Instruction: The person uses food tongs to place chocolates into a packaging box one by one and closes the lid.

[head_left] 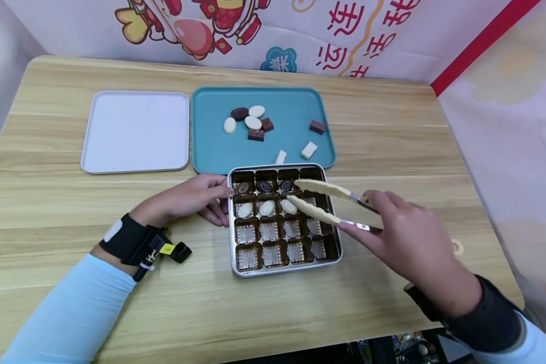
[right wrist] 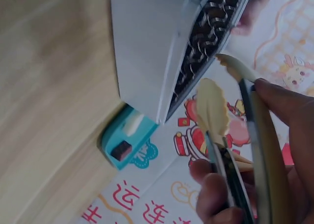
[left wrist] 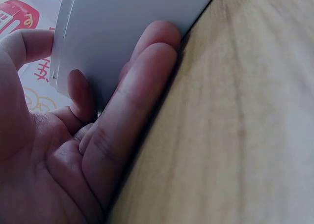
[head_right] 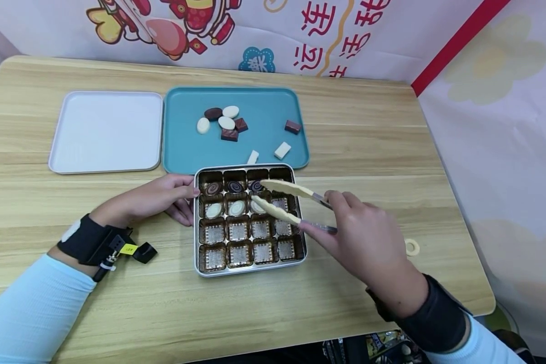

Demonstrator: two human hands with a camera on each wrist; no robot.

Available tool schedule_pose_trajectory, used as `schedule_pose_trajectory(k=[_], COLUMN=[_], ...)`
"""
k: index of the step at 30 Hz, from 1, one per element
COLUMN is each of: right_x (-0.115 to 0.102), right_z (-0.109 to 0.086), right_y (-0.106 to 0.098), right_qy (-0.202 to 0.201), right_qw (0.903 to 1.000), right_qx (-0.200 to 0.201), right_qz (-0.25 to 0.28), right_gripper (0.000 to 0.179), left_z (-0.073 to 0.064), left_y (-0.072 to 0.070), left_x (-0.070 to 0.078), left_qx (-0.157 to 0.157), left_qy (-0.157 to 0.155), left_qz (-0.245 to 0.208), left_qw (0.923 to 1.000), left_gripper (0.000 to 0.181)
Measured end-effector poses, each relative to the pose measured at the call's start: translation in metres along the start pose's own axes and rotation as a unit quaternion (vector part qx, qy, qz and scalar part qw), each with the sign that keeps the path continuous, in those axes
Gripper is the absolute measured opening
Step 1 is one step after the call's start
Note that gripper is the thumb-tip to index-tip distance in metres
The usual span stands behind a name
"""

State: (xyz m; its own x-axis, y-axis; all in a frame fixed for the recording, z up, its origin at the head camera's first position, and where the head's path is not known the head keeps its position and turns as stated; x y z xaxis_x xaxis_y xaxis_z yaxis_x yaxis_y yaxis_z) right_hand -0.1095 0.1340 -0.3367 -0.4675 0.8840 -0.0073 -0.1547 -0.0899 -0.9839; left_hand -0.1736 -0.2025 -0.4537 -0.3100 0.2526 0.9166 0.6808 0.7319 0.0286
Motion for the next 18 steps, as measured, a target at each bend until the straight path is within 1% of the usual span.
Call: schedule_pose_trajectory(k=[2,5,9,12,15,18], right_x=[0.004,0.01,0.017,0.019,0.017,0.017], right_z=[0.011,0.035,0.076,0.11,0.143,0.17], right_y=[-0.001,0.004,0.015,0.023,0.028,0.032], right_qy=[-0.001,0.002,0.004,-0.006,-0.003,0.013], right_qw=[0.9999,0.9996,0.9995,0.9996,0.9993,0.997], right_qx=[0.011,0.025,0.029,0.025,-0.001,-0.046], right_qz=[0.007,0.012,0.008,-0.013,-0.038,-0.06], right_gripper=[0.063,0.063,0.069,0.076,0.077,0.075], left_z=[0.0,0.0,-0.001,-0.001,-0.001,-0.001], left_y=[-0.001,-0.001,-0.001,-0.001,0.0,0.001], left_x=[0.0,0.0,0.0,0.0,0.0,0.0], left_qx=[0.0,0.0,0.0,0.0,0.001,-0.002], left_qy=[0.0,0.0,-0.002,-0.003,-0.005,-0.006], left_qz=[0.0,0.0,-0.003,-0.007,-0.009,-0.011], left_qw=[1.0,1.0,1.0,1.0,0.9999,0.9999], left_gripper=[0.03,0.03,0.03,0.03,0.031,0.031])
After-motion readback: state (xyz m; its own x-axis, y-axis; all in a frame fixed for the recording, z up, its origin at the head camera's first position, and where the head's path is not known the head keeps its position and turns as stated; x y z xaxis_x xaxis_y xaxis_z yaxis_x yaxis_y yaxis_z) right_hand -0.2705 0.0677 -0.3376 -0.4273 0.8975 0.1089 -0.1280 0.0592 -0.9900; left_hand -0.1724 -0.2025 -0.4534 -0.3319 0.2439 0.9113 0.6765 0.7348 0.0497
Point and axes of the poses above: each hand's wrist, its own z-axis towards the middle knuckle, its own y-axis out of the palm, x = y × z, the point moved 2 cm from there along z, towards the middle knuckle, and after that the axes turned 4 degrees about -x, right-handed, at the moved point
